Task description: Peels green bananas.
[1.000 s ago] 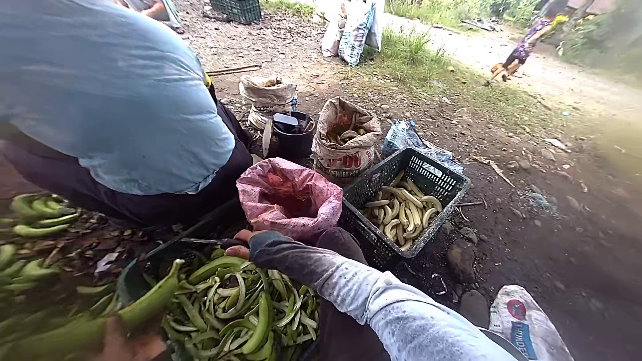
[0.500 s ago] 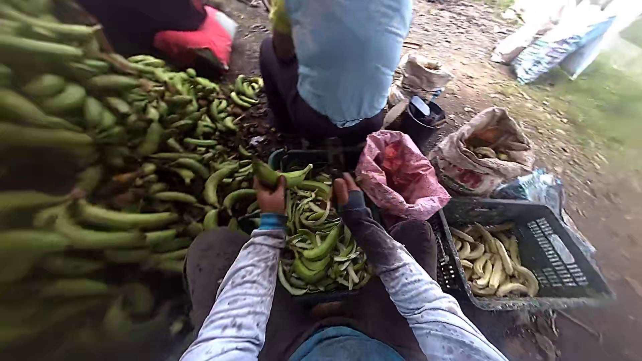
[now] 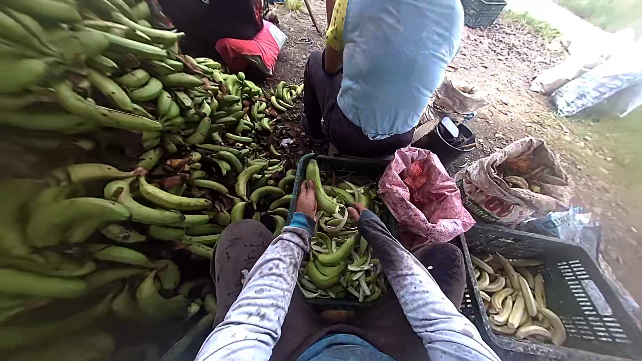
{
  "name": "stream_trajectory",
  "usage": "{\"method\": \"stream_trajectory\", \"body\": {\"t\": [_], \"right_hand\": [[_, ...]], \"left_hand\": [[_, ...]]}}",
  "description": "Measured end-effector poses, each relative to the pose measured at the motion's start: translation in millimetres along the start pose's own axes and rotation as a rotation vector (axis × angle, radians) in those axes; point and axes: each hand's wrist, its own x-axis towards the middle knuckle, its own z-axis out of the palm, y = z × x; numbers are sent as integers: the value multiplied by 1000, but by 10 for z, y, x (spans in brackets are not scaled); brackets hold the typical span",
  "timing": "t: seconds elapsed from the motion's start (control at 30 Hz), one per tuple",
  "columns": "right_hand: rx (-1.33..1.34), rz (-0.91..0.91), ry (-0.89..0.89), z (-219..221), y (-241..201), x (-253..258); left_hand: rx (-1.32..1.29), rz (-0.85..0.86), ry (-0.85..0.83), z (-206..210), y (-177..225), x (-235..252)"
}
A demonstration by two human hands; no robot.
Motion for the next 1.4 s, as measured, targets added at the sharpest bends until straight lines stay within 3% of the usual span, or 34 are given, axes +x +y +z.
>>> {"method": "stream_trajectory", "body": {"t": [0.07, 0.23, 0.3, 0.37, 0.5, 0.57, 0.67, 0.73, 0.8, 0.87, 0.9, 1.07, 1.17, 1.3, 1.4], "right_hand": [[112, -95, 32, 24, 29, 59], [-112, -467, -4, -123, -275, -408], [-229, -354, -31, -229, -401, -473], [-369, -120, -17, -414, -619, -497], [-366, 155, 274, -702, -522, -265], [-215, 47, 368, -659, -322, -95], [-131, -182, 153, -504, -429, -321], [-207, -302, 58, -338, -490, -524], [-306, -307, -40, -268, -583, -697], [-355, -365, 43, -197, -426, -647], [-386, -335, 79, -238, -389, -598], [-400, 166, 337, -745, -652, -464], [-300, 180, 262, -733, -826, -511], [-291, -100, 47, -242, -638, -602], [-362, -77, -7, -76, -770, -803]], "left_hand": [[43, -81, 46, -18, -2, 56], [87, -142, 74, 30, 132, 29], [68, -143, 39, 75, 93, -54], [5, -203, -17, 178, 47, -229], [-3, -336, -151, 321, 1, -545], [-19, -262, -196, 253, -17, -497], [-147, -158, -124, 68, -17, -216], [-250, -113, -79, -2, 96, -100], [-260, -107, -28, -31, 158, -36], [-202, -128, -33, 27, 178, -83], [-183, -163, -86, 60, 174, -161], [-121, -466, -212, 309, -54, -500], [-45, -254, -219, 236, -43, -419], [141, 274, 84, 10, 69, -6], [42, 398, 266, -15, 141, 107]]}}
